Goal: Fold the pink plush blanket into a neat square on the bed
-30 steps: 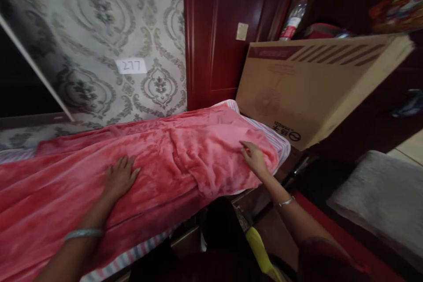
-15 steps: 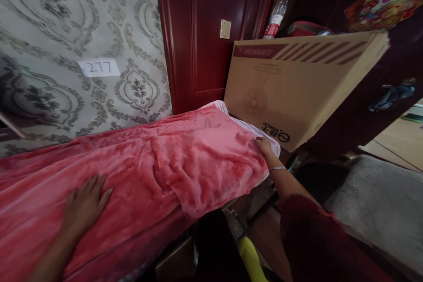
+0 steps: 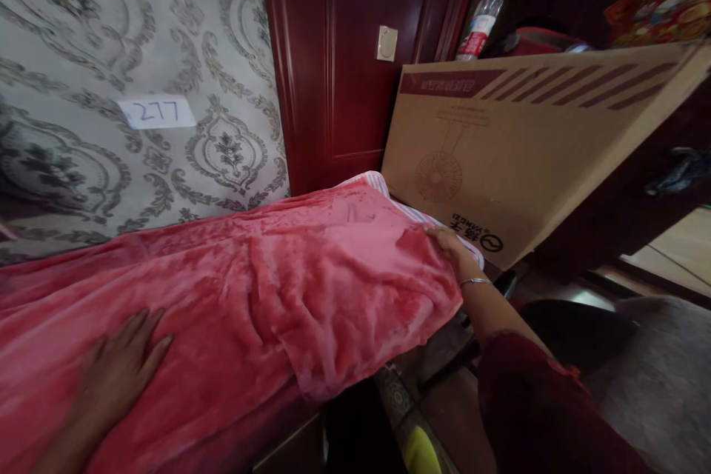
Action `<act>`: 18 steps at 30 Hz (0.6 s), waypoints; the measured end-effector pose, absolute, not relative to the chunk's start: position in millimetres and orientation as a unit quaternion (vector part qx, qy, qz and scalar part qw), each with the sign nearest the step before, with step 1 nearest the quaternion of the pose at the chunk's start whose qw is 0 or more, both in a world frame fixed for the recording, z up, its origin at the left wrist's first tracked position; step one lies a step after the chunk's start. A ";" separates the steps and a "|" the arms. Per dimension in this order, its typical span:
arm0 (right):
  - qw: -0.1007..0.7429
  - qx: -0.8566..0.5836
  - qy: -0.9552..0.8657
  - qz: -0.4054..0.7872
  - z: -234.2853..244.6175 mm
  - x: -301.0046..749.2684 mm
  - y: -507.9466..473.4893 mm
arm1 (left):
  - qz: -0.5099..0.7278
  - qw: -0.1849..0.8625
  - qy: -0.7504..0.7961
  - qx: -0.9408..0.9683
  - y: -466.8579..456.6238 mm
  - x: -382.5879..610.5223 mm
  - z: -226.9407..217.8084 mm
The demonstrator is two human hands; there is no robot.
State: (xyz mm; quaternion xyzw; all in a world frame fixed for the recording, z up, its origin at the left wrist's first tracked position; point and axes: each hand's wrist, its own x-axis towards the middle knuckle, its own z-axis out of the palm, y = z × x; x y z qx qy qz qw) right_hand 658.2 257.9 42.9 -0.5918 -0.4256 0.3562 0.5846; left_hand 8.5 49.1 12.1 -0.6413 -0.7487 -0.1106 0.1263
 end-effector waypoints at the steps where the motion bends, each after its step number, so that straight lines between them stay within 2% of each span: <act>1: 0.594 -0.578 -0.421 0.367 46.9 656.0 258.5 | -0.109 0.127 -0.750 -0.640 48.8 9.5 13.6; 5: 0.685 -0.469 -0.415 0.372 76.8 650.8 260.3 | -0.083 0.130 -0.756 -0.636 48.2 15.0 19.4; 9: 0.774 -0.338 -0.439 0.308 124.0 645.4 255.1 | -0.061 0.134 -0.761 -0.632 47.9 18.0 22.8; 12: 0.785 -0.335 -0.485 0.192 165.4 635.9 241.5 | -0.049 0.132 -0.762 -0.632 46.9 19.0 24.5; 18: 0.750 -0.326 -0.571 -0.071 263.0 620.5 199.5 | -0.060 0.130 -0.757 -0.637 44.3 23.7 29.9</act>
